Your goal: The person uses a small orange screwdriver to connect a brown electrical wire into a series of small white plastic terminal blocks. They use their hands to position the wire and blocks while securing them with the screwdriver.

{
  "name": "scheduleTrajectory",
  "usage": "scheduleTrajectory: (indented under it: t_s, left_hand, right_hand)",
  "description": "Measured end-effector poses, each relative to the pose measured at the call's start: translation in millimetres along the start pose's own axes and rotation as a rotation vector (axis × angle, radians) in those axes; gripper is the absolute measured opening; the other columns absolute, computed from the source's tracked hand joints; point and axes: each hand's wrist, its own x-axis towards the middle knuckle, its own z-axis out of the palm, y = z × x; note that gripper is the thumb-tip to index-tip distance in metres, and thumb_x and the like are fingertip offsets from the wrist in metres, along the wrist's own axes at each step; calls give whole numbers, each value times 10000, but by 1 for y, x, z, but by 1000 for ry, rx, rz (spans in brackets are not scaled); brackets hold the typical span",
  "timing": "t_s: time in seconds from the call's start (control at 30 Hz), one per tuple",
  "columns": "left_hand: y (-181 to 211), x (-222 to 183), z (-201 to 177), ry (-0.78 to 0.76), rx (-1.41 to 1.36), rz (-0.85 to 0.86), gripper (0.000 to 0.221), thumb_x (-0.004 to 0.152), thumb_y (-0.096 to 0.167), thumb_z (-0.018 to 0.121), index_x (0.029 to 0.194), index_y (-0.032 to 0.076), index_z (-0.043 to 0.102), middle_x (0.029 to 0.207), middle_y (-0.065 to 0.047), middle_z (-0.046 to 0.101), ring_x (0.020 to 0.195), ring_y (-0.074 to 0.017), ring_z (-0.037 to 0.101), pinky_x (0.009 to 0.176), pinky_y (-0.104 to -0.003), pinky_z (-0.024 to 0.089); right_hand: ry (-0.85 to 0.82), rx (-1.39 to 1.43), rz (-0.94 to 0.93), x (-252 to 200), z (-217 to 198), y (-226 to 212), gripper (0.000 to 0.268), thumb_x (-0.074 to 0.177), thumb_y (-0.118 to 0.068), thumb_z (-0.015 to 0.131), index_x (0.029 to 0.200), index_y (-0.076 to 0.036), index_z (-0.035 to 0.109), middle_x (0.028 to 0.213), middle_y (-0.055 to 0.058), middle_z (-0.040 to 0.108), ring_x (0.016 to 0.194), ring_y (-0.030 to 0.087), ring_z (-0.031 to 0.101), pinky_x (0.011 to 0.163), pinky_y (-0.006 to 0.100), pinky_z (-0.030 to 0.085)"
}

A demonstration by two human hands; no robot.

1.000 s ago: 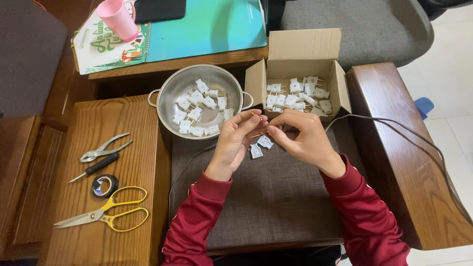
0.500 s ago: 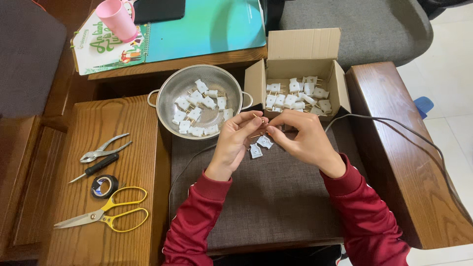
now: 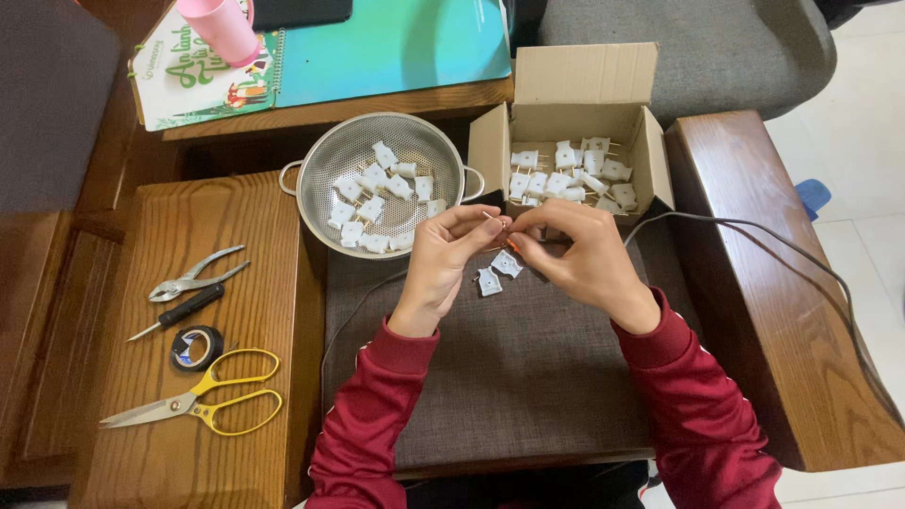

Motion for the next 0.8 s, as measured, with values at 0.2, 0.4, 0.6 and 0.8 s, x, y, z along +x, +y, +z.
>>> scheduleTrajectory:
  t_s: [0.2,0.4,0.6,0.8]
  left_hand:
    - [9,-4,4,-1,33,0,342,964,60,1002,1265,-45,879,1129,-241,919,999,-301,916,890,-372,766]
    - [1,-1,1,12,45,7,331,957,53,1004,1257,-30,890,1116,-228,923,1014,-286,911,924,-369,755]
    - [-4,-2,4,38,41,13,317,965,42,998,1255,-32,893,1094,-218,925,1007,-271,910,915,-358,755]
    - [-4,-3,9,44,5,30,282,1031,106,957,1273,-23,896,1142,-211,922,1051,-270,901,940,-398,766]
  right_hand:
    - [42,-56,-22,-1,2,4,96,1012,-113,911,1096,-160,913,891,24,798,754,209,714,694,376,584]
    - [92,-64,-71,0,7,7,118,1005,-81,914,1097,-144,875,860,28,775,740,236,711,678,383,584]
    - [135,-132,-94,-7,19,26,140,979,-110,927,1094,-169,871,864,-5,777,743,217,729,664,379,596]
    - [152,-71,-94,2,14,2,66,1046,-98,888,1075,-147,856,878,19,781,726,237,718,685,378,593]
